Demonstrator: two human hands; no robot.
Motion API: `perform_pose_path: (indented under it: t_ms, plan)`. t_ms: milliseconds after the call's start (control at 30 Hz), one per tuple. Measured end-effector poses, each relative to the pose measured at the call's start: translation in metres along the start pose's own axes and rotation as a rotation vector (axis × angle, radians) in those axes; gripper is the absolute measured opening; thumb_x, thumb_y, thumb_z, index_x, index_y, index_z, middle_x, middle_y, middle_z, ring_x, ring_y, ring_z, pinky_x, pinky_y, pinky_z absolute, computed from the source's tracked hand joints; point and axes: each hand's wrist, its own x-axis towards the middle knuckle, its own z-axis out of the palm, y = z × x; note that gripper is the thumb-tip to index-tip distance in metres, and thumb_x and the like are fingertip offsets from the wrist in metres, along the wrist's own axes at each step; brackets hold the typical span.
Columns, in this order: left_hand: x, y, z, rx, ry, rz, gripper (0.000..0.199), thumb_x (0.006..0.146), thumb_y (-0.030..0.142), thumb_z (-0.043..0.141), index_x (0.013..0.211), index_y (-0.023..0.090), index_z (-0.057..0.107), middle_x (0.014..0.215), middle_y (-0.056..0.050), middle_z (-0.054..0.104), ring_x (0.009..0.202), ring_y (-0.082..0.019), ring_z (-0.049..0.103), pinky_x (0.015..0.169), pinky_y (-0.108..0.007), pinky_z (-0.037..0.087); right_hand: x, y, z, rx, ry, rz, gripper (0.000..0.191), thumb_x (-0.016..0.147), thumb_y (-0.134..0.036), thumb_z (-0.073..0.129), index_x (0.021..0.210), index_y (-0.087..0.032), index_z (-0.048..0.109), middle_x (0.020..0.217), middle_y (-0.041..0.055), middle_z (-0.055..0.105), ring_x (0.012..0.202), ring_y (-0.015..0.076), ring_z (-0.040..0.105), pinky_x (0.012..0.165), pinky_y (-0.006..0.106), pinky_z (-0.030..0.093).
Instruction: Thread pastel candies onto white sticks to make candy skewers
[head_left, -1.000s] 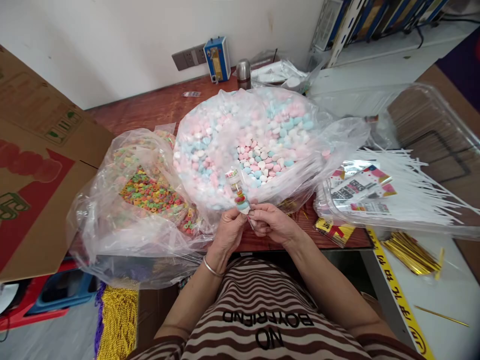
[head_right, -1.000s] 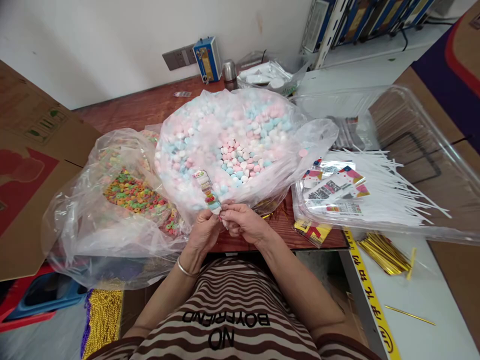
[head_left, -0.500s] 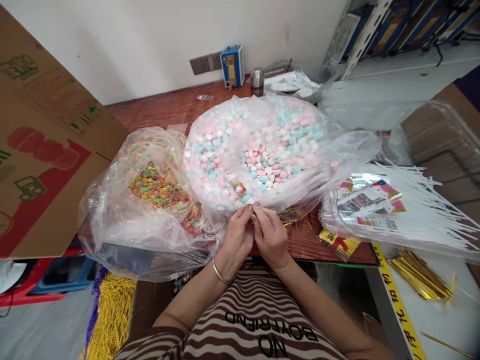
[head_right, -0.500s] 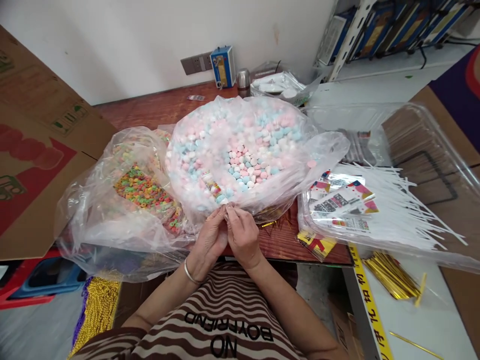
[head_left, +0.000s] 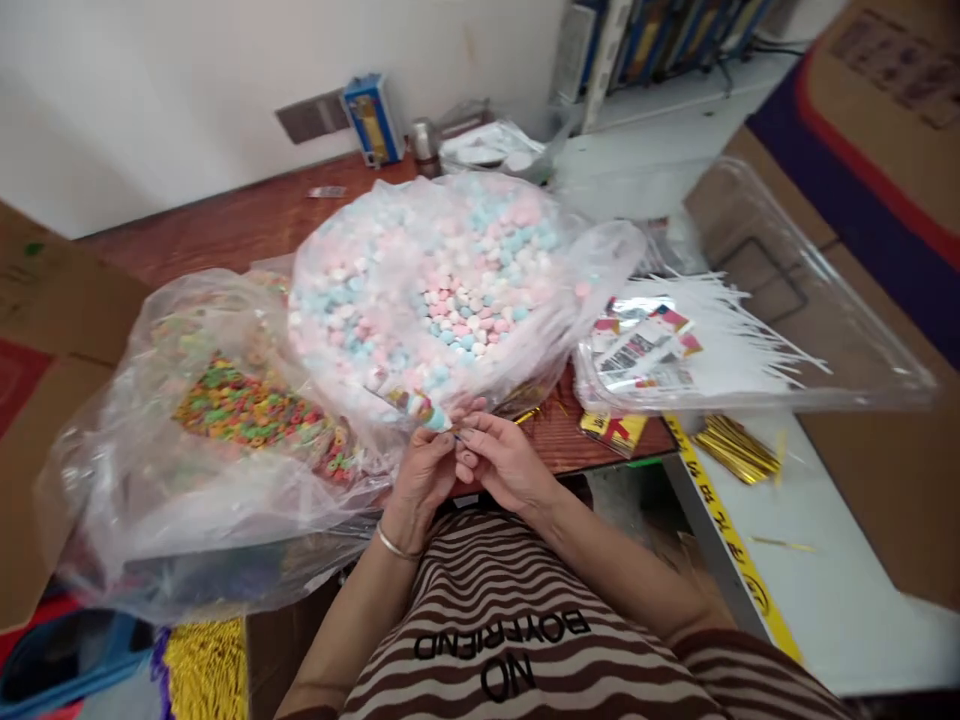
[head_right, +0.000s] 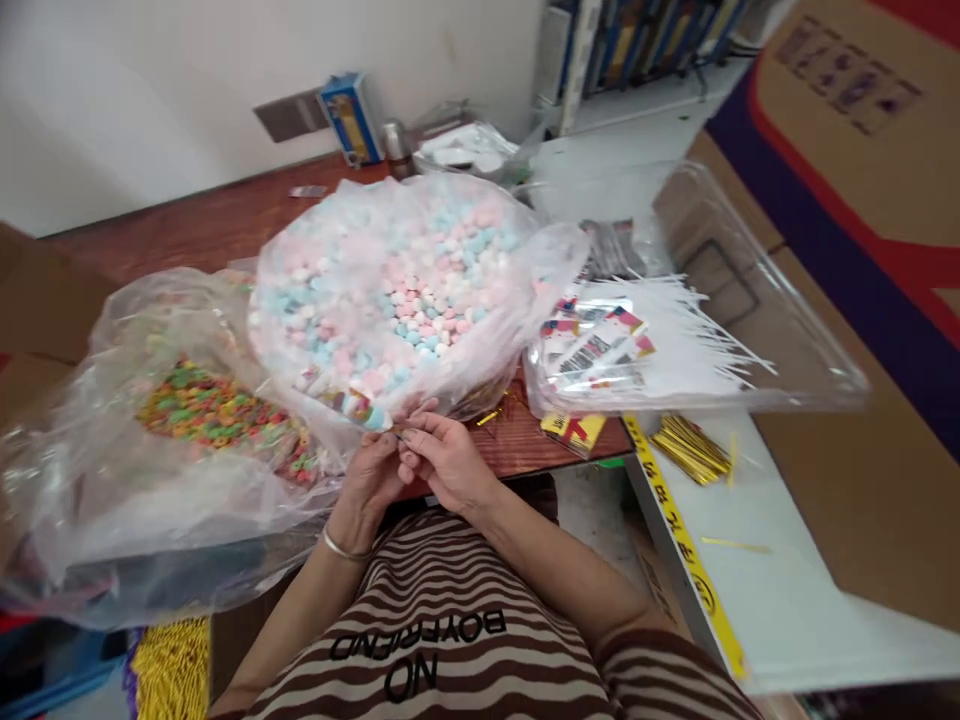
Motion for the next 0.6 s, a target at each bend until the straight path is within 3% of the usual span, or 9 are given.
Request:
perform_pose_path:
  t_ms: [133, 200, 300, 367, 433, 600]
  plan:
    - [0.001, 0.003, 0.005, 0.089, 0.061, 0.045, 0.034, 0.062, 0.035, 0.092, 0.087, 0.017, 0.079, 0.082, -0.006, 0.077, 0.049, -0.008, 0.059, 0.044, -0.020, 0.049, -0.006, 0.005, -0.014, -0.016, 0.075, -0.012, 0.037, 0.070, -0.045, 0.085, 0.084, -0.019, 0.063, 0.068, -0.0047, 0.054, 0.053, 0.0072, 0.044, 0.050, 0.023, 0.047]
    - [0.002, 0.008, 0.007, 0.115, 0.121, 0.131, 0.029, 0.060, 0.034, 0.093, 0.079, 0.017, 0.078, 0.079, -0.004, 0.077, 0.064, -0.012, 0.069, 0.062, -0.024, 0.059, -0.016, 0.004, -0.034, -0.229, 0.152, -0.068, 0.035, 0.076, -0.049, 0.078, 0.084, -0.019, 0.063, 0.073, -0.0024, 0.060, 0.055, 0.0093, 0.050, 0.054, 0.026, 0.049]
    - [0.001, 0.019, 0.005, 0.164, 0.209, 0.302, 0.025, 0.057, 0.029, 0.094, 0.070, 0.020, 0.076, 0.077, 0.000, 0.076, 0.083, -0.015, 0.073, 0.089, -0.031, 0.059, -0.036, -0.005, -0.074, -0.777, 0.301, -0.248, 0.023, 0.088, -0.042, 0.065, 0.086, -0.020, 0.066, 0.076, 0.0008, 0.065, 0.067, 0.0144, 0.057, 0.064, 0.029, 0.049]
    - [-0.001, 0.025, 0.002, 0.229, 0.224, 0.361, 0.023, 0.060, 0.030, 0.093, 0.072, 0.020, 0.077, 0.078, 0.001, 0.076, 0.081, -0.014, 0.073, 0.091, -0.032, 0.058, -0.048, -0.014, -0.099, -1.174, 0.439, -0.399, 0.018, 0.092, -0.032, 0.056, 0.082, -0.020, 0.066, 0.085, 0.0046, 0.068, 0.084, 0.0189, 0.062, 0.079, 0.033, 0.049]
    - [-0.004, 0.027, 0.000, 0.280, 0.221, 0.383, 0.022, 0.063, 0.033, 0.091, 0.075, 0.019, 0.078, 0.079, 0.000, 0.077, 0.079, -0.014, 0.072, 0.089, -0.031, 0.059, -0.054, -0.023, -0.116, -1.459, 0.507, -0.409, 0.020, 0.095, -0.025, 0.050, 0.085, -0.019, 0.067, 0.089, 0.0068, 0.068, 0.088, 0.0208, 0.062, 0.083, 0.034, 0.046]
    - [-0.010, 0.020, -0.003, 0.332, 0.219, 0.347, 0.023, 0.068, 0.038, 0.088, 0.079, 0.019, 0.079, 0.083, -0.003, 0.078, 0.075, -0.015, 0.072, 0.081, -0.031, 0.059, -0.049, -0.028, -0.118, -1.766, 0.478, -0.327, 0.021, 0.098, -0.023, 0.049, 0.093, -0.021, 0.069, 0.096, 0.0065, 0.068, 0.087, 0.0196, 0.062, 0.074, 0.029, 0.043]
